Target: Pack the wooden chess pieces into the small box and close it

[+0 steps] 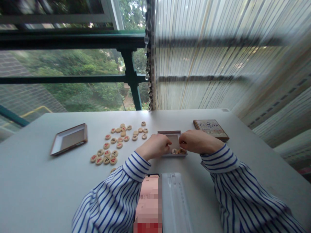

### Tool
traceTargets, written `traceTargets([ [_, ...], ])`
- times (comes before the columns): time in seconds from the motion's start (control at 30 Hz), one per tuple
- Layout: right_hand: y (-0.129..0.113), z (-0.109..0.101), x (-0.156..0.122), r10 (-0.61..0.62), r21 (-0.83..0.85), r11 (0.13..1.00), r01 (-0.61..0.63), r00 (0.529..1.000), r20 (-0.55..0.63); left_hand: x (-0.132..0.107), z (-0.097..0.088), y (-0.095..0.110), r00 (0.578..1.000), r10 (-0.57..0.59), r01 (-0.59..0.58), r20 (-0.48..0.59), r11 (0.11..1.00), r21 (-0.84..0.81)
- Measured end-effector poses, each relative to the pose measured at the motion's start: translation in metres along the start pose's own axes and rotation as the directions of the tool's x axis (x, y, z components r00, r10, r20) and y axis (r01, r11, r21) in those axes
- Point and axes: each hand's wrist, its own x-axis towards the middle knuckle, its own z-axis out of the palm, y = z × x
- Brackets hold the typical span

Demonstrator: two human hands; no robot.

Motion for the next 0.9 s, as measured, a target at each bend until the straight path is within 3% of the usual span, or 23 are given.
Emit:
traceTargets([
  [0.23,-0.001,-0.008,-0.003,0.026,-0.031,0.999,-0.031,0.989,-0.147,-0.018,-0.036,-0.013,0.973,-0.129,0.115,-0.189,0.990,-0.080],
  [0.4,-0.005,-0.012,-0.004,0.004,-0.040,0.999,-0.017,0.949,-0.315,-0.029,-0.054,-0.017,0.938,-0.195,0.169,-0.288,0.979,-0.112],
  [0.67,-0.009,-0.017,-0.008,-0.030,-0.046,0.999,0.013,0.916,-0.400,-0.042,-0.066,-0.018,0.911,-0.225,0.177,-0.346,0.970,-0.164],
  [0.9,-0.016,-0.018,-0.009,-0.074,-0.042,0.997,0.062,0.880,-0.469,-0.076,-0.066,-0.025,0.870,-0.287,0.239,-0.401,0.957,-0.165],
])
